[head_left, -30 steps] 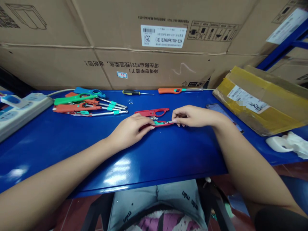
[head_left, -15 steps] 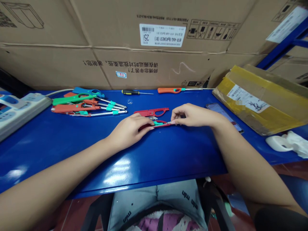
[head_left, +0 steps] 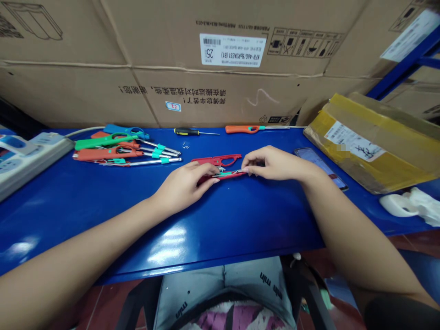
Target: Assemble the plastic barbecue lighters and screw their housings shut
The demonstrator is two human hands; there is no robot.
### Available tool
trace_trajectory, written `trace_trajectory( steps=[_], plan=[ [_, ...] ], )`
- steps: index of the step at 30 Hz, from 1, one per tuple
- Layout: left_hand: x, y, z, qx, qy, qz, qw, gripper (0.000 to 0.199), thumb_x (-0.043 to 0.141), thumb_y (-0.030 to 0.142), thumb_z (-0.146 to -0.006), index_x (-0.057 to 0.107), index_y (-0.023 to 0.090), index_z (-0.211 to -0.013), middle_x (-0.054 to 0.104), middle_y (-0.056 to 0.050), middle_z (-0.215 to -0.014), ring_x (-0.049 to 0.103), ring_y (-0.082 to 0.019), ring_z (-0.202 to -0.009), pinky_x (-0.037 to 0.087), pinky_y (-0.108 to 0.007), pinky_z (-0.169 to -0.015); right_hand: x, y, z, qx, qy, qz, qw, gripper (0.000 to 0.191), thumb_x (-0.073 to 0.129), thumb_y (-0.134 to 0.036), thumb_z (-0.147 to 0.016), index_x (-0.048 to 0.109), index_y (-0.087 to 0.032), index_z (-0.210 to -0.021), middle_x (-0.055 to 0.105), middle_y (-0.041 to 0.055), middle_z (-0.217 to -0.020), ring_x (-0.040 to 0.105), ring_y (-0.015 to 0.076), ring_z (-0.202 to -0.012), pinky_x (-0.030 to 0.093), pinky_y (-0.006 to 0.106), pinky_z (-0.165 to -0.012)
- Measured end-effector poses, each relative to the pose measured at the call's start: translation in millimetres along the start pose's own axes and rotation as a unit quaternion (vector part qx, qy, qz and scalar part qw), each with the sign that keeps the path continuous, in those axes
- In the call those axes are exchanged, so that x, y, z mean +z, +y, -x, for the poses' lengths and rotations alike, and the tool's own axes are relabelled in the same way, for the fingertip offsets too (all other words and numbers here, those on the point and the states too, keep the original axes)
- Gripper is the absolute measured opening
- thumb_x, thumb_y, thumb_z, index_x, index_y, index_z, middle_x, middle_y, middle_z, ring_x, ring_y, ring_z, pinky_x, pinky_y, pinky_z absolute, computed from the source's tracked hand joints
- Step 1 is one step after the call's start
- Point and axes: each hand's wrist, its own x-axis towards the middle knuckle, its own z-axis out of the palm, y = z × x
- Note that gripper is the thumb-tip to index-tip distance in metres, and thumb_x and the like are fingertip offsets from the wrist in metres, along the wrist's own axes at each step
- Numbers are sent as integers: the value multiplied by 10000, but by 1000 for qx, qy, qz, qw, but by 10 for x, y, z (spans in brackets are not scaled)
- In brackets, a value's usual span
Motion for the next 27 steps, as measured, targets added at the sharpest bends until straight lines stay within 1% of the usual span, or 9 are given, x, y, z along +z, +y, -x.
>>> trace_trajectory(
  steps=[2, 5, 10, 15, 18, 21, 24, 27],
  plan=[
    [6, 1, 4, -2, 1, 8, 1000, 249, 566, 379, -996, 675, 197, -1128, 738, -73, -1019, 694, -217, -926, 555, -321, -781, -2, 2, 0, -5, -2, 8, 1000, 221, 558, -286, -891, 739, -169, -936, 738, 47, -861, 613, 163, -756, 421, 267, -716],
    [7, 0, 11, -1, -3, 8, 1000, 248, 577, 370, -992, 672, 193, -1137, 732, -76, -1008, 694, -225, -934, 558, -328, -778, -15, 4, 7, -4, -26, 7, 1000, 219, 565, -291, -895, 744, -169, -933, 742, 41, -869, 600, 152, -735, 416, 261, -683],
    [5, 2, 17, 12, -8, -6, 1000, 260, 569, 374, -996, 672, 195, -1155, 735, -82, -1033, 691, -239, -957, 561, -355, -803, -23, 18, 17, 4, -50, -12, 999, 241, 621, -378, -897, 748, -176, -933, 743, 37, -872, 608, 150, -734, 431, 256, -658],
    [12, -4, 27, 17, -13, -18, 1000, 262, 613, 357, -973, 669, 197, -1173, 738, -86, -1090, 692, -247, -985, 560, -361, -827, 4, 29, 4, 24, -70, -20, 997, 232, 665, -374, -863, 741, -163, -921, 736, 44, -875, 619, 155, -750, 449, 256, -658],
    [12, -4, 24, 23, -8, -23, 999, 267, 613, 349, -974, 669, 186, -1177, 742, -89, -1073, 693, -252, -973, 559, -365, -819, 24, 43, -17, 43, -69, -31, 996, 233, 674, -371, -843, 732, -157, -914, 729, 47, -861, 609, 151, -733, 449, 255, -646],
    [16, 7, 14, 28, -4, -26, 999, 270, 616, 338, -972, 670, 173, -1178, 746, -88, -1050, 692, -254, -949, 559, -370, -809, 41, 69, -46, 76, -73, -55, 993, 256, 688, -381, -815, 721, -144, -906, 717, 51, -838, 593, 145, -707, 450, 252, -629],
    [40, 15, 10, 19, -1, -5, 1000, 263, 630, 334, -963, 672, 172, -1166, 750, -79, -1061, 689, -245, -962, 560, -372, -845, 53, 91, -69, 96, -75, -71, 990, 286, 703, -401, -789, 717, -139, -903, 708, 52, -823, 579, 142, -690, 449, 253, -625],
    [73, 8, 15, -4, 8, 43, 999, 290, 662, 349, -941, 664, 172, -1171, 740, -79, -1140, 689, -229, -1020, 558, -368, -913, 54, 86, -71, 105, -73, -75, 989, 295, 712, -407, -775, 717, -144, -908, 707, 51, -826, 585, 147, -702, 452, 256, -634]
  ],
)
